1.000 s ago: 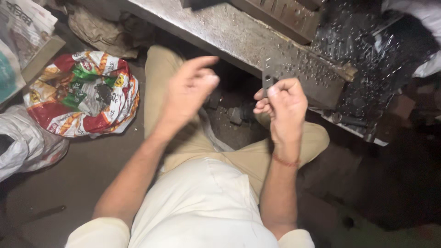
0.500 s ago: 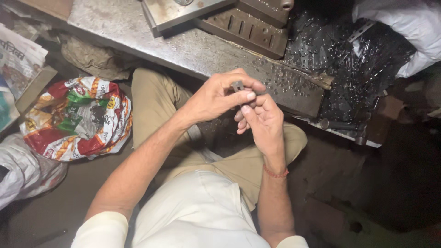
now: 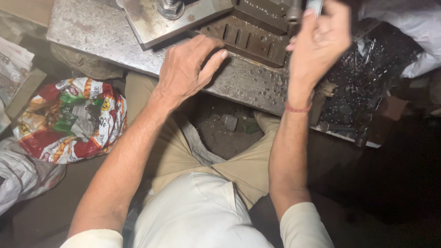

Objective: The person sits on the floor and uses a manual press to punch holes into small metal strips. They repeatedly pick up a metal strip, place it into the press die, pull the lever to punch a hole, and then remove the finished piece.

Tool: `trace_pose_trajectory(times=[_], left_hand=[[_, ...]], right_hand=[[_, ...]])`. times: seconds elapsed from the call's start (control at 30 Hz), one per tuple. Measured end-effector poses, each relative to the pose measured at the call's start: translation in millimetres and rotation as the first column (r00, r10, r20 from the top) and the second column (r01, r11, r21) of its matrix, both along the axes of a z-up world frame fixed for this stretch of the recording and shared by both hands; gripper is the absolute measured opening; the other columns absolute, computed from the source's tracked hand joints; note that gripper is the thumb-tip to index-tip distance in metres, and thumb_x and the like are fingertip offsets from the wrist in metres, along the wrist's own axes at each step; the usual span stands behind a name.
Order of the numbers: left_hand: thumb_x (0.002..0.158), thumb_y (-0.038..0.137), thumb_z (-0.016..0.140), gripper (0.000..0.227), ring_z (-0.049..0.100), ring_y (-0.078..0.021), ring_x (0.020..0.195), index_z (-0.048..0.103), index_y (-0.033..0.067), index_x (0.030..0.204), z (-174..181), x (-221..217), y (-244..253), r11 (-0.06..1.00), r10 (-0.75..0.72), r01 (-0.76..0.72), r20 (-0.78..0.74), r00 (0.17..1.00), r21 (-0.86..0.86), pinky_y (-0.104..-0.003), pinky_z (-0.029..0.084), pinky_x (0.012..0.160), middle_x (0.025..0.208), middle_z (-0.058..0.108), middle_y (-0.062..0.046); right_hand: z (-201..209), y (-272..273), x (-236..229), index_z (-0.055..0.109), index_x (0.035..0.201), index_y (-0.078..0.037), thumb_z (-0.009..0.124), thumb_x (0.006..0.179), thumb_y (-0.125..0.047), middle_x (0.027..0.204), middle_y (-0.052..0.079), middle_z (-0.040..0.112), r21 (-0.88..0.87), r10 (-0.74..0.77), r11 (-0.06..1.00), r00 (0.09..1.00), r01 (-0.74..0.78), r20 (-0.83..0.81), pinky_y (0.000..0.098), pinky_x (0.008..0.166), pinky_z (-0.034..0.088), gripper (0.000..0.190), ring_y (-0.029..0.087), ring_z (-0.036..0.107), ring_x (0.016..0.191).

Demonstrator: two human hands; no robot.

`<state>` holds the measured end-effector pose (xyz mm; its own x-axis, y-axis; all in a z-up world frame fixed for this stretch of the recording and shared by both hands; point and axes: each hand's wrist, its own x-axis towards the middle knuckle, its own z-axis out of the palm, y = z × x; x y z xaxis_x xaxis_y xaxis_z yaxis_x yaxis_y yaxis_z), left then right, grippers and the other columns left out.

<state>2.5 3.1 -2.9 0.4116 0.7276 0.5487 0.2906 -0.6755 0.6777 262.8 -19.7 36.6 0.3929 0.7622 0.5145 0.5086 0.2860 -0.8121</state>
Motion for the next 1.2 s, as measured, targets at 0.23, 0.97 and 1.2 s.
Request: trace_pose_trajectory(times=[0.23, 0.97, 1.2], left_hand=[[0.107, 0.023, 0.071, 0.019, 0.069, -0.0322, 0.081, 0.070, 0.0045, 0.109, 2, -1, 0, 0.999, 0.020, -0.020, 0.004, 1.000, -0.037, -0.042, 0.054, 0.068, 0.095, 0.070, -0.011], [0.106, 0.021, 0.070, 0.016, 0.071, -0.0331, 0.085, 0.070, 0.0049, 0.107, -3, 0, -4, 0.999, -0.005, 0.007, 0.041, 0.999, -0.037, -0.042, 0.055, 0.072, 0.098, 0.072, -0.011], [0.106, 0.020, 0.069, 0.015, 0.071, -0.0320, 0.085, 0.069, 0.0046, 0.107, 3, 4, 3, 1.000, -0.008, 0.009, 0.071, 0.997, -0.007, -0.041, 0.056, 0.073, 0.101, 0.074, -0.011]], right_hand=[[3, 5, -16, 0.065, 0.125, 0.004, 0.065, 0.105, 0.005, 0.088, 0.006, 0.070, -0.184, 0.010, 0.983, 1.000, -0.014, -0.023, 0.0217, 0.044, 0.049, 0.020, 0.008, 0.067, 0.066], [25, 6, -17, 0.068, 0.127, 0.003, 0.063, 0.111, 0.001, 0.081, 0.005, 0.070, -0.084, -0.115, 0.989, 0.991, 0.120, 0.064, 0.0214, 0.044, 0.050, 0.017, 0.007, 0.062, 0.060], [29, -12, -15, 0.065, 0.133, 0.002, 0.060, 0.106, 0.002, 0.087, 0.003, 0.071, -0.230, -0.044, 0.972, 0.998, 0.055, 0.052, 0.0194, 0.044, 0.049, 0.027, 0.003, 0.061, 0.063]])
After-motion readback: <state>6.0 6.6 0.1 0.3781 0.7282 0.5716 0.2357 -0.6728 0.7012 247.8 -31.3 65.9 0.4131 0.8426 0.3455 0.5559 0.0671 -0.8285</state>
